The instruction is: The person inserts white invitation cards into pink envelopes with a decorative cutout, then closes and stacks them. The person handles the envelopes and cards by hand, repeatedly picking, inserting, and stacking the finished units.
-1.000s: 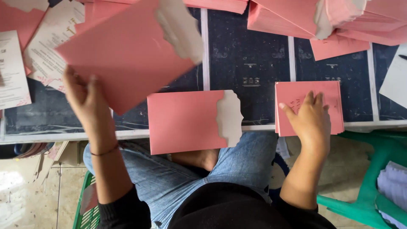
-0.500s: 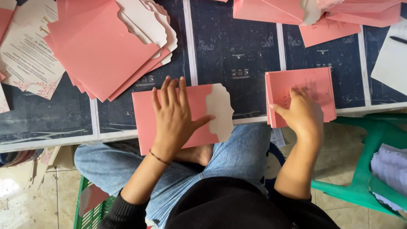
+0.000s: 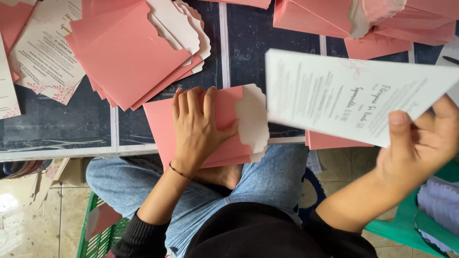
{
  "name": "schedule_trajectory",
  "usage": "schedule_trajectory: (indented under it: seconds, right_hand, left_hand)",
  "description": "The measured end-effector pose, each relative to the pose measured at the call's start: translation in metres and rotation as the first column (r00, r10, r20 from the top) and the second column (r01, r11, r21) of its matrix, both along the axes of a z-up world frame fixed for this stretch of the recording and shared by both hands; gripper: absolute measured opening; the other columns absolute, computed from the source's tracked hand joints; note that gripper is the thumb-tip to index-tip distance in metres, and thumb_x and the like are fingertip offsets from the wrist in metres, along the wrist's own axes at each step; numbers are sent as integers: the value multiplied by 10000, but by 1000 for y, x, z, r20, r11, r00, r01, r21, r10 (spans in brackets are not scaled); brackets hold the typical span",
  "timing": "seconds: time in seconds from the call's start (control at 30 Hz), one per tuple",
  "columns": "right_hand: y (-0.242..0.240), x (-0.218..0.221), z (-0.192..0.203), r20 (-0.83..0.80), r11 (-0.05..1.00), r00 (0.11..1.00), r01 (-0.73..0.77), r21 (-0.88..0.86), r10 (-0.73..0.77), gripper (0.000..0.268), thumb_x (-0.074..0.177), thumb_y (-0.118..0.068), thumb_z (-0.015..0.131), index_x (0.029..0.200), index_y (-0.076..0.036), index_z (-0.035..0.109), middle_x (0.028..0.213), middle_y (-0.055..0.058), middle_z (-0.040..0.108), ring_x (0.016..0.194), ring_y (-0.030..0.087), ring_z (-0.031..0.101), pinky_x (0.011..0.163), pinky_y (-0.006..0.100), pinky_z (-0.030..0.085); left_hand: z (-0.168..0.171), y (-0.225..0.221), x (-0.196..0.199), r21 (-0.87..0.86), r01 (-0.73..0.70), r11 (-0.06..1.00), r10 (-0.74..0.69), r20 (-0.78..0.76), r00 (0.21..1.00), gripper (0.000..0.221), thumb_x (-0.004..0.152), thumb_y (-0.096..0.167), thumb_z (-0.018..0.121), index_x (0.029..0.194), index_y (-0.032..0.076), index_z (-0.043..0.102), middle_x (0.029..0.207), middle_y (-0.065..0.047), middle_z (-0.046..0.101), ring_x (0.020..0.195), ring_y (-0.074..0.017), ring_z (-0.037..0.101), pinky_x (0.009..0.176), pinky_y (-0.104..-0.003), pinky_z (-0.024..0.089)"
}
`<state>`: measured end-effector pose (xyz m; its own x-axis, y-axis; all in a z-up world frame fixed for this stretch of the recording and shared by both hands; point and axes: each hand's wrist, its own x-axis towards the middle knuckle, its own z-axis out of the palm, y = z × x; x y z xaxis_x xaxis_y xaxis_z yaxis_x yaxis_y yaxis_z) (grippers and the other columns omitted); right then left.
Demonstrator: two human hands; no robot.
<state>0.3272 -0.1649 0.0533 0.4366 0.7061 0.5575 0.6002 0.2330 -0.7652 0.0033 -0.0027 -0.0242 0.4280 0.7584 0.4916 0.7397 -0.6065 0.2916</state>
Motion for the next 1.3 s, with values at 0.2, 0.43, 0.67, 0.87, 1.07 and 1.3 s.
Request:
schedule_trajectory:
  seconds: [0.2, 0.43, 0.67, 0.87, 1.07, 1.3]
  right_hand:
    - [41, -28, -10, -5, 995, 996, -89, 54, 89, 626, 1141, 86, 682, 1702, 99, 404, 1542, 418, 641, 1287, 366, 693, 1067, 366, 563]
    - [39, -57, -16, -86, 997, 994, -74, -10, 73, 723, 1055, 243, 650, 1705, 75, 380, 1582, 411, 602, 1320, 370, 680, 1042, 354, 567]
    - [34, -61, -16, -135, 992, 985, -113, -56, 105, 688, 1027, 256, 636, 1663, 97, 427, 1553, 387, 604, 1297, 338, 670, 1069, 350, 563]
    - [31, -52, -9, -79, 989, 987, -144, -37, 141, 691, 1039, 276, 620, 1677, 105, 418, 1613, 392, 572, 1325, 343, 655, 1087, 347, 546]
    - [42, -65, -15, -191, 974, 959, -220, -45, 208, 697, 1000, 244, 622, 1650, 92, 422, 1592, 368, 578, 1292, 324, 687, 1061, 332, 597]
    - [61, -105, -21, -149, 974, 972, -199, -111, 182, 661, 977, 103, 709, 1596, 49, 484, 1471, 320, 685, 881, 144, 728, 560, 134, 481]
  left_hand:
    - [20, -4, -5, -3, 44, 999, -44, 74, 996, 852, 819, 601, 876, 1398, 19, 650, 1287, -226, 583, 1152, -388, 564, 1124, -575, 399]
    - [29, -1, -27, 41, -32, 999, 26, 130, 991, 874, 806, 507, 933, 1463, 25, 620, 1386, -187, 623, 1214, -363, 585, 1157, -586, 354]
    - [30, 0, -33, 122, -60, 991, 47, 103, 994, 888, 873, 597, 932, 1491, 25, 653, 1424, -199, 655, 1266, -380, 635, 1243, -602, 273]
    - [26, 2, -36, 179, -50, 983, 39, 67, 997, 906, 874, 611, 940, 1533, 71, 632, 1413, -183, 674, 1256, -377, 658, 1240, -621, 292]
    - [30, 0, -27, 169, 0, 986, -19, 109, 994, 883, 898, 647, 881, 1497, 36, 660, 1367, -197, 685, 1199, -373, 660, 1201, -631, 311]
    - [31, 1, -13, 200, -8, 980, -26, 167, 986, 866, 904, 662, 854, 1462, 26, 667, 1334, -195, 697, 1176, -378, 664, 1172, -622, 363]
